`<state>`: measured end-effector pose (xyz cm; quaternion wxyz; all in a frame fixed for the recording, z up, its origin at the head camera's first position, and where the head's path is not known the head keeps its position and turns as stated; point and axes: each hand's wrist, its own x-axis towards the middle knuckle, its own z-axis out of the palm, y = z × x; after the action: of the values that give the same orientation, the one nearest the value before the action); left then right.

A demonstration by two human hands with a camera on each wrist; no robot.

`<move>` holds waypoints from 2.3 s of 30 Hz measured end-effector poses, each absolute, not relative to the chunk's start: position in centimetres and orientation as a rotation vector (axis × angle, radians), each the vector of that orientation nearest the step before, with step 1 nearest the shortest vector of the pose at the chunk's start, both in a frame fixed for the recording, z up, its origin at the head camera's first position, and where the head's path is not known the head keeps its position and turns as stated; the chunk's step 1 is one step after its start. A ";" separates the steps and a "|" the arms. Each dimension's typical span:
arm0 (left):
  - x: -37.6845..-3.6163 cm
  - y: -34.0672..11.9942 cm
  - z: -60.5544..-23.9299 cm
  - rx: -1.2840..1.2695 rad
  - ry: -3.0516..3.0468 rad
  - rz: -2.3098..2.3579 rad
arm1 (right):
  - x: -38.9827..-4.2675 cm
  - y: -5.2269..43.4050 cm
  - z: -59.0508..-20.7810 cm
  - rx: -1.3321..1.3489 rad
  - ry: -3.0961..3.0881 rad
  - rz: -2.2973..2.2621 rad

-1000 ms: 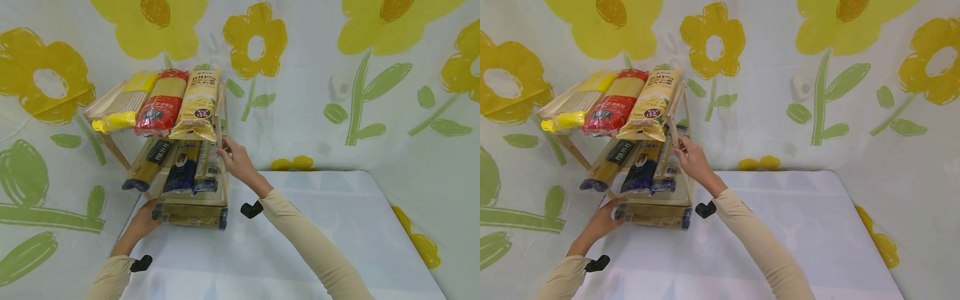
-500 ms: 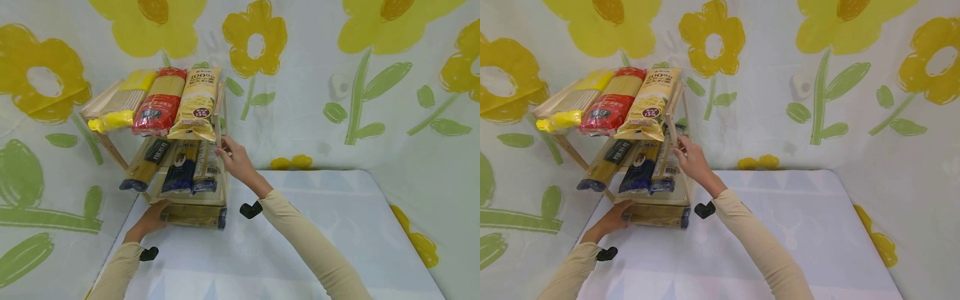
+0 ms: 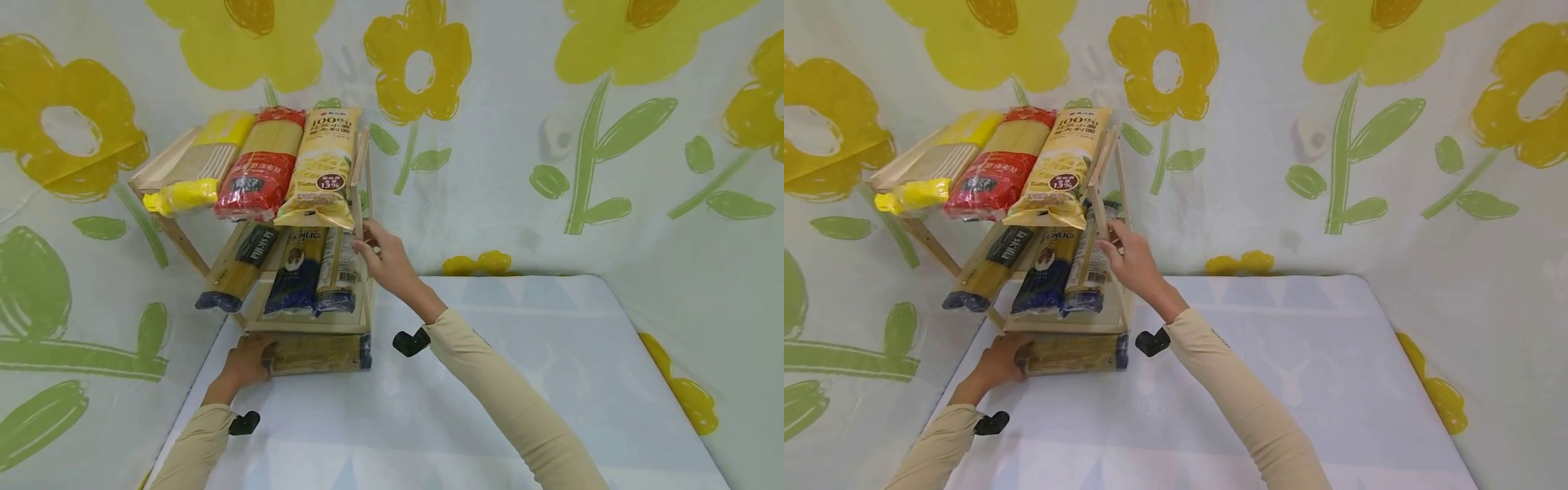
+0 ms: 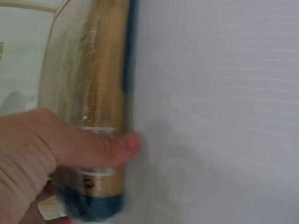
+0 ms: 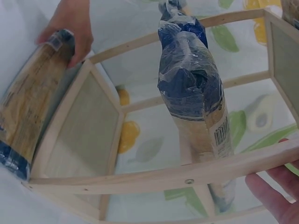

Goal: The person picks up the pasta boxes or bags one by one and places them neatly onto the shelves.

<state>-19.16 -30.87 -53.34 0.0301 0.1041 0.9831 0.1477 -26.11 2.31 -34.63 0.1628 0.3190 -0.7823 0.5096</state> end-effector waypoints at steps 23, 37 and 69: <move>-13.1 -31.4 -54.8 0.294 2.967 1.017 | -26.1 2.4 -34.8 0.884 -2.255 1.484; -6.4 -29.3 -54.3 -0.042 3.117 1.161 | -26.2 2.1 -34.8 0.916 -2.248 1.483; -11.9 -22.9 -51.7 -0.515 3.101 1.740 | -26.2 2.4 -34.6 0.916 -2.237 1.471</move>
<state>-11.91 -22.91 -51.68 -0.2238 -0.1396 0.8413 0.4719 -26.18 2.37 -34.64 0.1553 0.3197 -0.7809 0.5137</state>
